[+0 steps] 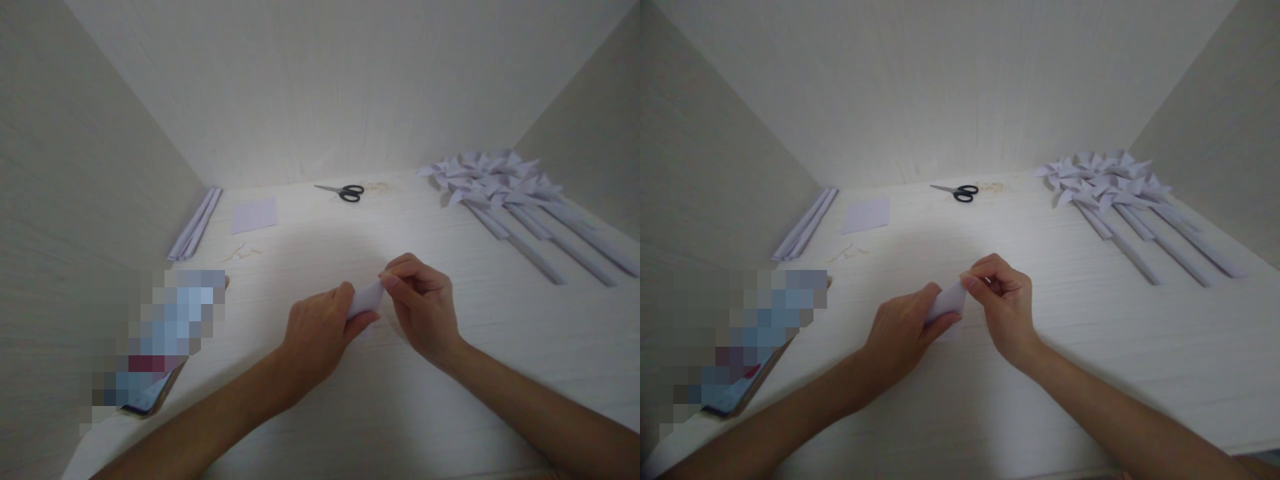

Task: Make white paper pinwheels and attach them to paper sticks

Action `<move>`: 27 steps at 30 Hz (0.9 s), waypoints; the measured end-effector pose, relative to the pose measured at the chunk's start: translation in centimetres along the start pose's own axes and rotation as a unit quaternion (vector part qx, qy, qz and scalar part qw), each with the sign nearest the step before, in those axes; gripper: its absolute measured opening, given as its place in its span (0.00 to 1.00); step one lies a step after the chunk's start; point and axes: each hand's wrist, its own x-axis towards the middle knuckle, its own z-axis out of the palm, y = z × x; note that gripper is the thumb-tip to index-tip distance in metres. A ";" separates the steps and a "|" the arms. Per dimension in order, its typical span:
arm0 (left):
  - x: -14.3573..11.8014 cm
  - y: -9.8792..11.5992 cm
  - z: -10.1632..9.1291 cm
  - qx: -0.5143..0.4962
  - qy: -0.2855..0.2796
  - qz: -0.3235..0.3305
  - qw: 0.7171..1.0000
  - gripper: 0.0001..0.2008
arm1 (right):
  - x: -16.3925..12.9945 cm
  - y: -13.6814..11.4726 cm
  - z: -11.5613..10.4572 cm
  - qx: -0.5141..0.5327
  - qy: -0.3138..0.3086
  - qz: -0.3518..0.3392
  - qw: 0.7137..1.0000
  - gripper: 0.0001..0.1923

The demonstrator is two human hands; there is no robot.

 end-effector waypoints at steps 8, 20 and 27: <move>0.5 -0.7 -0.3 0.030 -0.008 -0.001 1.000 0.21 | 1.3 0.2 -0.6 -0.029 -0.076 0.034 0.996 0.05; 0.7 -1.2 -1.7 0.064 -0.057 0.047 0.995 0.21 | 3.1 -1.0 -2.1 -0.176 -0.230 0.092 0.953 0.05; 2.0 -3.2 -2.2 -0.111 -0.026 0.032 0.993 0.17 | 3.8 0.2 -3.3 -0.147 -0.164 0.117 0.968 0.07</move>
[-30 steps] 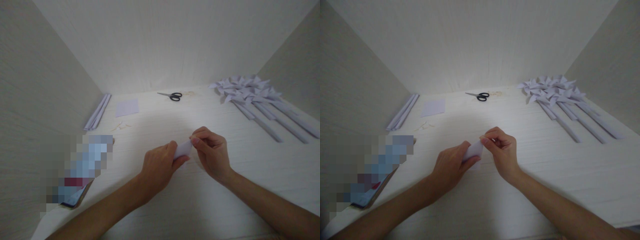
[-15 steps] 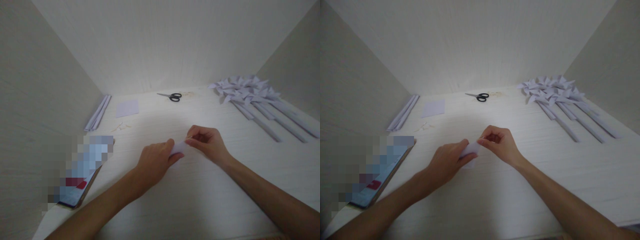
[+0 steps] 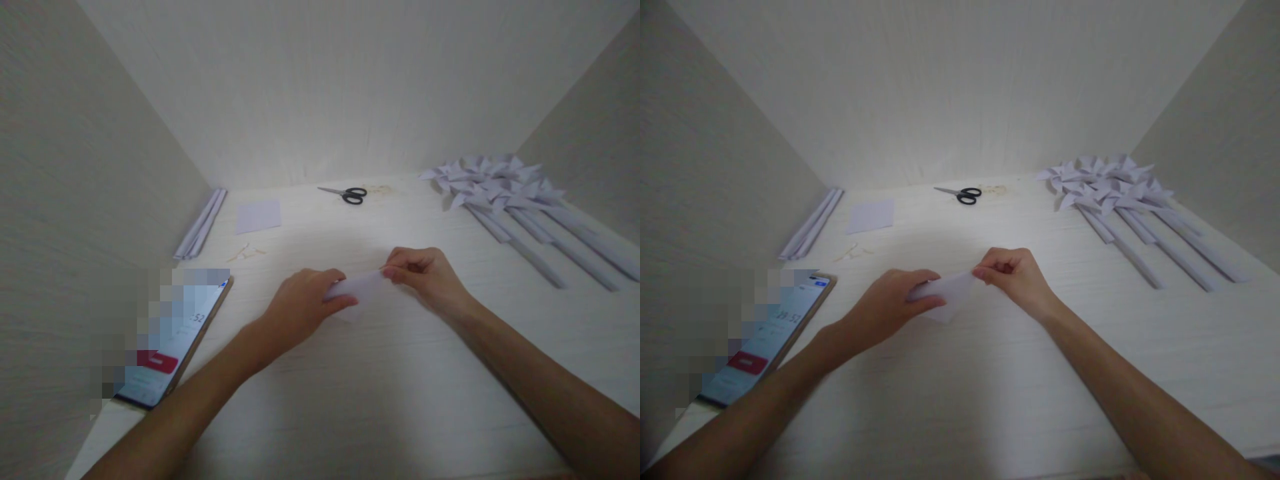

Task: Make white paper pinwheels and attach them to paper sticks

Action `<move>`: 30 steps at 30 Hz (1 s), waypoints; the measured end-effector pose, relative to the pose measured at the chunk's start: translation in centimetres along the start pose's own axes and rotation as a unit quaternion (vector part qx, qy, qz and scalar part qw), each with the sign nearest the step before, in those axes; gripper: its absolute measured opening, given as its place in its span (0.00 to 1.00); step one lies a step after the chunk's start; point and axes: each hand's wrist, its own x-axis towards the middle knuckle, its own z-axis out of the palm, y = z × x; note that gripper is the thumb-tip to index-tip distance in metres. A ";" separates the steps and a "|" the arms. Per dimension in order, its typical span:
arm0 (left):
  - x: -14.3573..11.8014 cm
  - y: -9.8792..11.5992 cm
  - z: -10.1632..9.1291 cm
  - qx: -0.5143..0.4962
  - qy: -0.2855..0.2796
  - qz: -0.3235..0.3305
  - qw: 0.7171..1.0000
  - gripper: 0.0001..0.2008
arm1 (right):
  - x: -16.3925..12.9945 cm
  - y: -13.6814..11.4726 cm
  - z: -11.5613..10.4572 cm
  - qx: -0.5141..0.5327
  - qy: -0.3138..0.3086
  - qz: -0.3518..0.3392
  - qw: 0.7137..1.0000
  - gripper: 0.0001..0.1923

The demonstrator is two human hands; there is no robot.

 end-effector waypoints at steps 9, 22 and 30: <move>2.2 -3.7 1.7 -0.470 0.202 -0.107 0.853 0.13 | 0.7 1.4 -0.2 0.070 0.098 0.038 0.992 0.07; 2.2 -3.4 2.7 -0.713 0.223 -0.067 0.662 0.09 | 0.5 1.3 0.1 0.067 0.110 -0.044 0.991 0.03; 2.1 -2.7 1.8 -0.694 0.268 -0.057 0.666 0.07 | 0.4 1.3 0.0 0.049 0.099 -0.066 0.992 0.03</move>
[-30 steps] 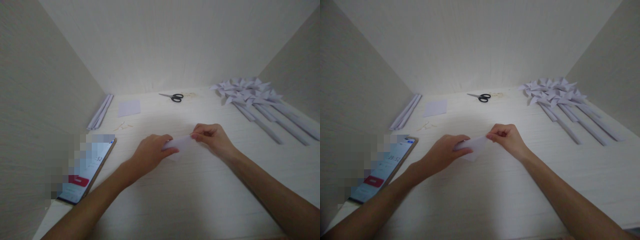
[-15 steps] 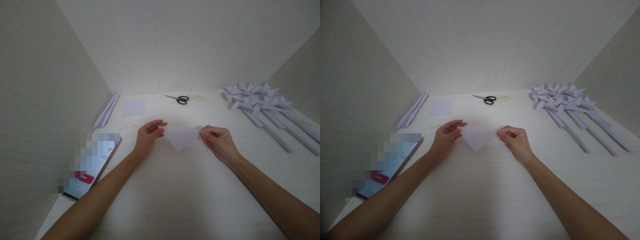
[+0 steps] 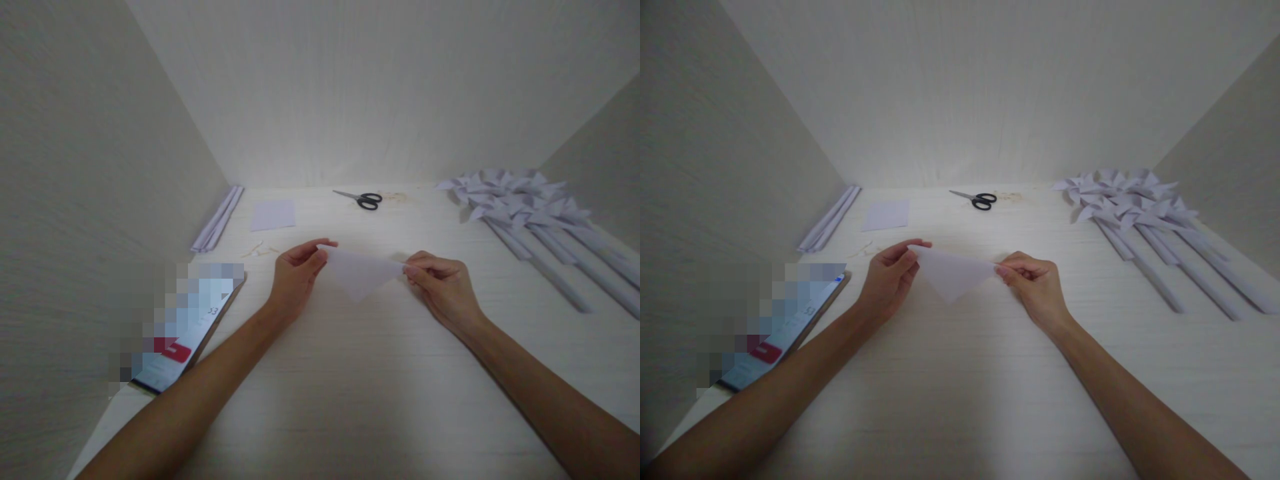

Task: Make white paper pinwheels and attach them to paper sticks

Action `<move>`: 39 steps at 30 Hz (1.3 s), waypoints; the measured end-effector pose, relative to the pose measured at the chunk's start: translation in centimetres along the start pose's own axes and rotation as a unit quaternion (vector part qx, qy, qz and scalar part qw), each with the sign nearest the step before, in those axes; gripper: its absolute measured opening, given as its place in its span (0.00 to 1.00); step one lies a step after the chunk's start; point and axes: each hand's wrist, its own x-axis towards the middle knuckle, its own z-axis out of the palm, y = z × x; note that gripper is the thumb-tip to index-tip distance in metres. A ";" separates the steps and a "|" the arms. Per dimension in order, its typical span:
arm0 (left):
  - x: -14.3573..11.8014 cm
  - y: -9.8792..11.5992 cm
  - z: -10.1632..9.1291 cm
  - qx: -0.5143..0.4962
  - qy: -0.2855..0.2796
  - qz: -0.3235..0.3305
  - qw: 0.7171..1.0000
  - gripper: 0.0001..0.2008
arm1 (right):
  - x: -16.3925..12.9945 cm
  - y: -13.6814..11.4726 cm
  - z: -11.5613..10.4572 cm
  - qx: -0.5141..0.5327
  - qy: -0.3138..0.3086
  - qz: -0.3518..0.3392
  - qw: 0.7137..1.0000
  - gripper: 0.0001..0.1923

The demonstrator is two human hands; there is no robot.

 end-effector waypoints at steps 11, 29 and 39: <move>-0.2 1.1 -0.1 0.138 -0.019 0.066 0.988 0.06 | -0.1 -0.2 -0.1 0.000 0.000 -0.003 1.000 0.04; -0.6 2.2 0.3 0.222 -0.025 0.185 0.957 0.02 | -0.1 -0.4 0.0 -0.009 0.007 0.003 1.000 0.03; -0.6 2.3 0.4 0.212 -0.037 0.196 0.957 0.04 | -0.1 -0.3 -0.1 -0.006 0.000 -0.007 1.000 0.04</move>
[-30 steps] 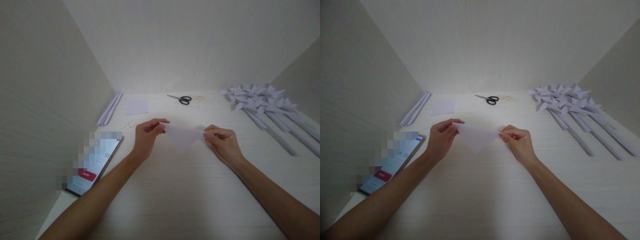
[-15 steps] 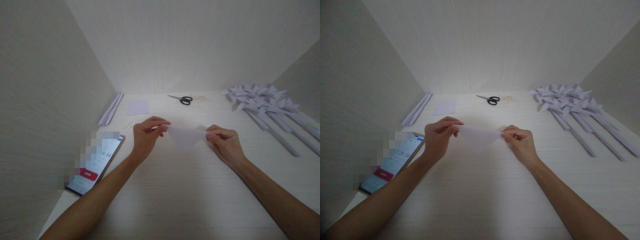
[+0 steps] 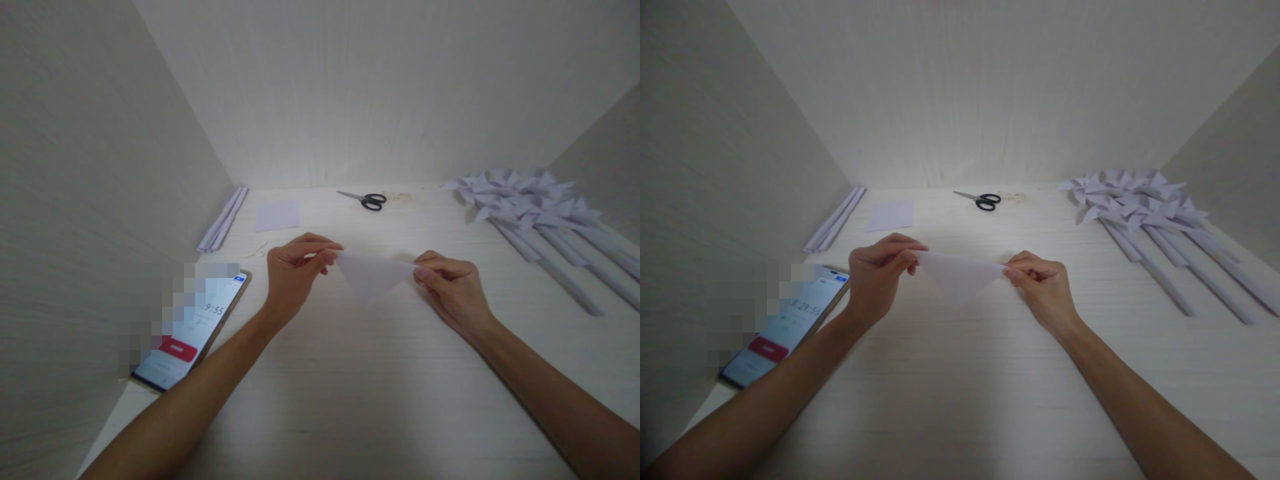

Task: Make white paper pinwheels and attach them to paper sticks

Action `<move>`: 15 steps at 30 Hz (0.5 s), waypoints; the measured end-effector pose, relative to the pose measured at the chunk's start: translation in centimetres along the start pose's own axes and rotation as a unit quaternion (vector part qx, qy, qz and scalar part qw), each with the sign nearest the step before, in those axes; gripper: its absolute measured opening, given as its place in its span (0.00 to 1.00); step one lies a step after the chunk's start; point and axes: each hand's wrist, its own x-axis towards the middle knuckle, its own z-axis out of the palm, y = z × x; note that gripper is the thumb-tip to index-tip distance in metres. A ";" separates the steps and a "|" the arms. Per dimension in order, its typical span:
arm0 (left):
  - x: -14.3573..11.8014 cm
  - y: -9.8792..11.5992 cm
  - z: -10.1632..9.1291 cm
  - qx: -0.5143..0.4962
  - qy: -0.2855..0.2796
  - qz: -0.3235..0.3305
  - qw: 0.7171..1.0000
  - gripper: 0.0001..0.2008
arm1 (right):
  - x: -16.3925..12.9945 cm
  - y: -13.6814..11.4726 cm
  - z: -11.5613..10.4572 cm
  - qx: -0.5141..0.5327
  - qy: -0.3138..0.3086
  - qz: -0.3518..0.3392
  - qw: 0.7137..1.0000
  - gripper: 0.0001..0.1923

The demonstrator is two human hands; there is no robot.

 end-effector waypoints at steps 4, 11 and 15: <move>0.0 0.0 0.0 0.012 0.004 -0.004 1.000 0.03 | 0.0 -0.1 0.0 -0.008 0.005 0.005 1.000 0.03; 0.0 -0.1 0.0 0.015 0.005 -0.003 1.000 0.03 | 0.0 0.1 0.0 -0.020 0.006 0.000 1.000 0.03; 0.1 0.0 0.0 0.033 0.009 -0.020 0.999 0.03 | 0.0 0.2 -0.1 -0.011 -0.004 -0.005 1.000 0.03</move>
